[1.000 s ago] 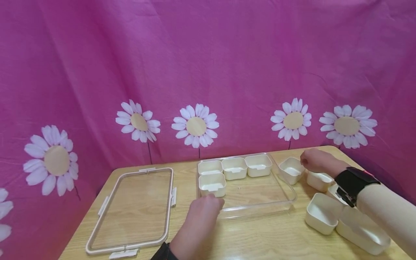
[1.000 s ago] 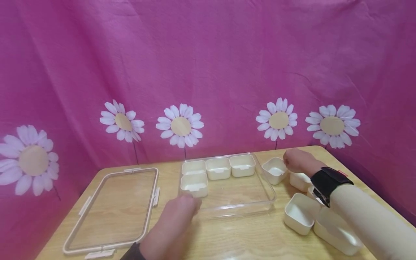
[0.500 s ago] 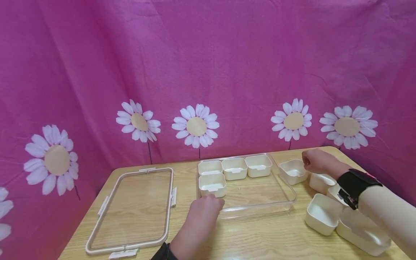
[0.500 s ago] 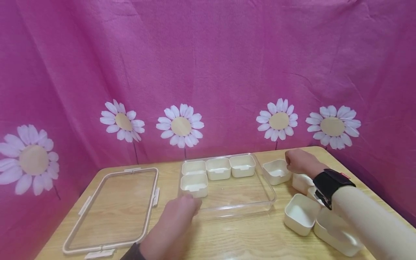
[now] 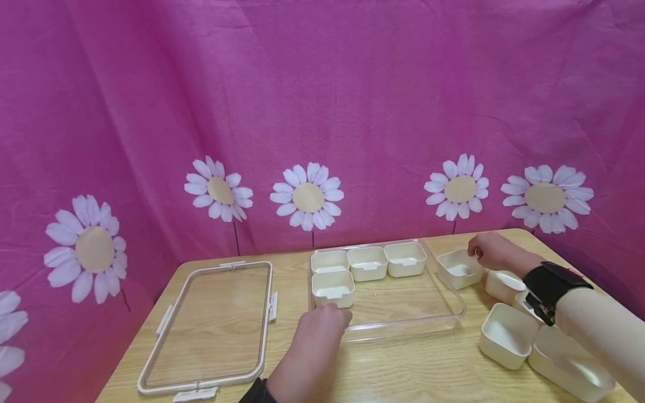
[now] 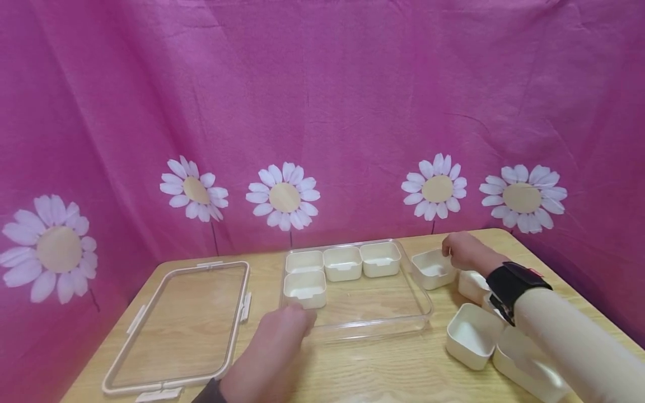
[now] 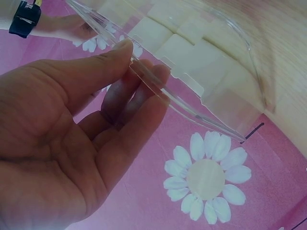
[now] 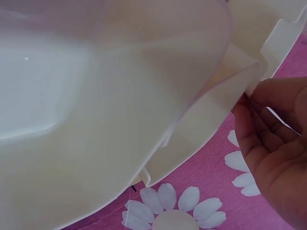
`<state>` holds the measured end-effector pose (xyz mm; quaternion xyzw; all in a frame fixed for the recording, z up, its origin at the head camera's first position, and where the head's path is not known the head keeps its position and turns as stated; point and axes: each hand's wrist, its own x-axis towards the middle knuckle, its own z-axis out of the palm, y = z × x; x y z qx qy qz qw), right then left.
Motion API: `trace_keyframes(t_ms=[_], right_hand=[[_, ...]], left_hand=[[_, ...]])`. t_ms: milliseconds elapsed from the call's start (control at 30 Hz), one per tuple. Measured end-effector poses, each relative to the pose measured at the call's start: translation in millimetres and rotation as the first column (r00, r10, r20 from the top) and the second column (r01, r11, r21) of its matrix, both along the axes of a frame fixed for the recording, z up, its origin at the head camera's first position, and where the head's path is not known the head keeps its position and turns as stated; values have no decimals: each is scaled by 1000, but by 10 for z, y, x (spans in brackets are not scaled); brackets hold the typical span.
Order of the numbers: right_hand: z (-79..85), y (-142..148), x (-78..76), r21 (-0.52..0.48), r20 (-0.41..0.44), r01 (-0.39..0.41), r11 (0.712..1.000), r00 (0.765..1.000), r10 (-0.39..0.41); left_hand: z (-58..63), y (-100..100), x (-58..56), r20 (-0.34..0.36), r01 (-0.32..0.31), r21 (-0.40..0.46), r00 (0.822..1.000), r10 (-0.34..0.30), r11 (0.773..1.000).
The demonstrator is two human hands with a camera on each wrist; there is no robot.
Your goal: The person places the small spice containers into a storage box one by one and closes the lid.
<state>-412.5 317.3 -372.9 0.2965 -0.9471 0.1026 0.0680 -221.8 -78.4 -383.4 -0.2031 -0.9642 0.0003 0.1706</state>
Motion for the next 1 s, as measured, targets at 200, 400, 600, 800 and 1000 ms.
trace_keyframes(t_ms=[200, 400, 600, 800, 1000], right_hand=[[89, 21, 4, -42, -9, 25, 999, 1000, -26], [250, 7, 85, -118, -45, 61, 991, 997, -67], [553, -152, 259, -188, -112, 72, 980, 989, -94], [704, -603, 494, -251, -160, 65, 966, 981, -107], [524, -1031, 689, -326, -118, 24, 945, 991, -65]], left_hand=[[-1, -1, -5, -11, 0, 3, 1000, 0, 1000], [-5, -1, 6, -32, 11, 1, 999, -11, 1000], [-29, 10, 0, -40, 5, -12, 999, -5, 1000], [-19, 1, -19, -6, -6, -10, 1000, 6, 1000], [1, 17, -9, 19, -3, -18, 1000, 3, 1000]])
